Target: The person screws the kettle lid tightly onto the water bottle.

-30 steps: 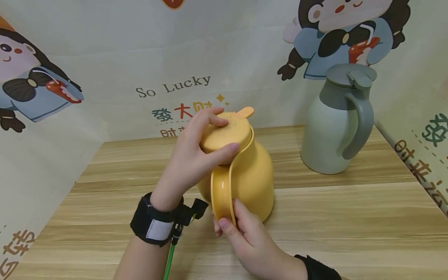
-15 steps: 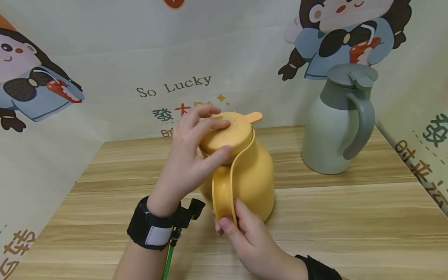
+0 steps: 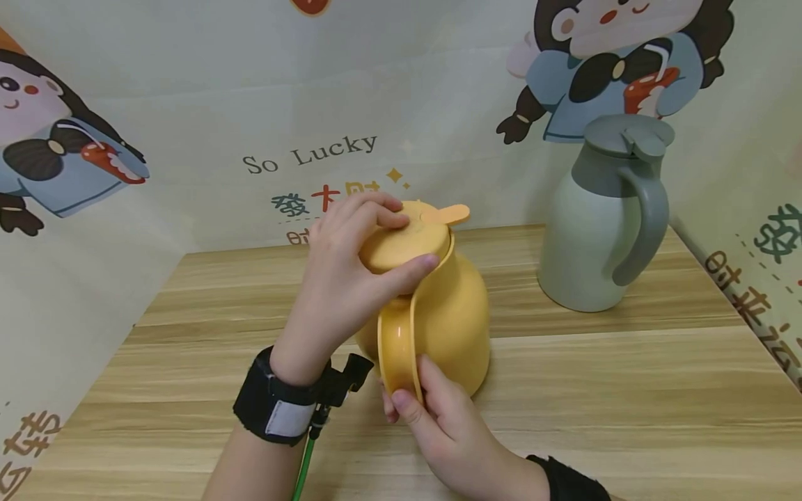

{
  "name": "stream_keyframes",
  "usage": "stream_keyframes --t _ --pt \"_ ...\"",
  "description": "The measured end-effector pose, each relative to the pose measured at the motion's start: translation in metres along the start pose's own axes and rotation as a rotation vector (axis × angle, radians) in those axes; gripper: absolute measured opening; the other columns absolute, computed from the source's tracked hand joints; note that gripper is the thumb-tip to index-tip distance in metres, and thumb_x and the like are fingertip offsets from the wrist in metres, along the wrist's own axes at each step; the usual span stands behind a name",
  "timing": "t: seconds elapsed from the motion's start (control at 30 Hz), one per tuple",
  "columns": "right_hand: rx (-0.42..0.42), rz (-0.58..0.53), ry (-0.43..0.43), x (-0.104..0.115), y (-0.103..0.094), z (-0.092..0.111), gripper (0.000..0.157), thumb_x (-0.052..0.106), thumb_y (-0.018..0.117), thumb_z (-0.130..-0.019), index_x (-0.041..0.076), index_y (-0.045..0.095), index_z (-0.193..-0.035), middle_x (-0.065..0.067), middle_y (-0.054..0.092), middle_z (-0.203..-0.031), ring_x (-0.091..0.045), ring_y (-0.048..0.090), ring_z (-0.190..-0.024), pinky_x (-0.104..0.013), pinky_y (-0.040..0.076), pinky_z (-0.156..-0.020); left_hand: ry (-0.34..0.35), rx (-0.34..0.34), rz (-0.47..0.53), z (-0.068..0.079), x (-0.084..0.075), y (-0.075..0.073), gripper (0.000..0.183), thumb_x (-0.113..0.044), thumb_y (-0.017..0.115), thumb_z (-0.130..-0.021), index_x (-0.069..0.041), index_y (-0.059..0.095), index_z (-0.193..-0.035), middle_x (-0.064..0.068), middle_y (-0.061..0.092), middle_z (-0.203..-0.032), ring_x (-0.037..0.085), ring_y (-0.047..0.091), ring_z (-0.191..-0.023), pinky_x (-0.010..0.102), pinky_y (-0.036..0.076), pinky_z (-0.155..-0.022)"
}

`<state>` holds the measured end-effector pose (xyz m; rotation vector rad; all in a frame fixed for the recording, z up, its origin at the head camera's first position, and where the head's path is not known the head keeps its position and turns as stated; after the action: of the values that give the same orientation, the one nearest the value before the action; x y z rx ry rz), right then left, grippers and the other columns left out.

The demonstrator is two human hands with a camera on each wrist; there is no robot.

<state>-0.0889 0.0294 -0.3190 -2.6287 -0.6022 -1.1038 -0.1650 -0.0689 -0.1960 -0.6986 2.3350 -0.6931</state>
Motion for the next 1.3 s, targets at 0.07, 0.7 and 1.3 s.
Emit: stream_keyframes --t 0.07,0.7,1.3 --pt "0.002 -0.003 0.0 0.0 0.0 0.0 0.02 -0.013 0.038 -0.096 -0.005 0.047 -0.112 -0.011 0.052 -0.085 -0.02 0.052 -0.077 -0.03 0.049 -0.069 0.001 0.004 0.005 -0.001 0.0 0.0 0.04 -0.041 0.078 -0.077 -0.01 0.067 -0.099 -0.002 0.059 -0.113 0.014 0.046 -0.114 0.04 0.024 -0.095" --pt "0.001 -0.019 -0.003 -0.001 0.0 0.0 0.02 -0.013 0.037 -0.097 -0.006 0.046 -0.113 -0.011 0.051 -0.085 -0.02 0.052 -0.076 -0.031 0.05 -0.067 0.09 0.061 0.067 0.005 -0.002 -0.001 0.045 -0.021 0.06 -0.079 -0.015 0.065 -0.124 -0.008 0.063 -0.122 0.013 0.041 -0.123 0.045 0.016 -0.096" --pt "-0.008 0.001 0.002 0.001 0.0 -0.001 0.017 -0.01 0.036 -0.097 -0.004 0.045 -0.11 -0.009 0.051 -0.085 -0.019 0.051 -0.075 -0.03 0.048 -0.067 0.23 0.428 -0.084 -0.004 -0.035 0.012 0.051 -0.047 0.051 -0.096 -0.024 0.048 -0.141 -0.012 0.05 -0.138 0.005 0.023 -0.138 0.038 -0.001 -0.11"
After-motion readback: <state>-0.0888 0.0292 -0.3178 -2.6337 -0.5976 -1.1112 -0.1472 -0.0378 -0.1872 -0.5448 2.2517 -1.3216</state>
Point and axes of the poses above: each hand's wrist, its own z-axis away from the middle knuckle, its own y-axis out of the palm, x = y × z, the point moved 5 cm from there along -z, towards the middle knuckle
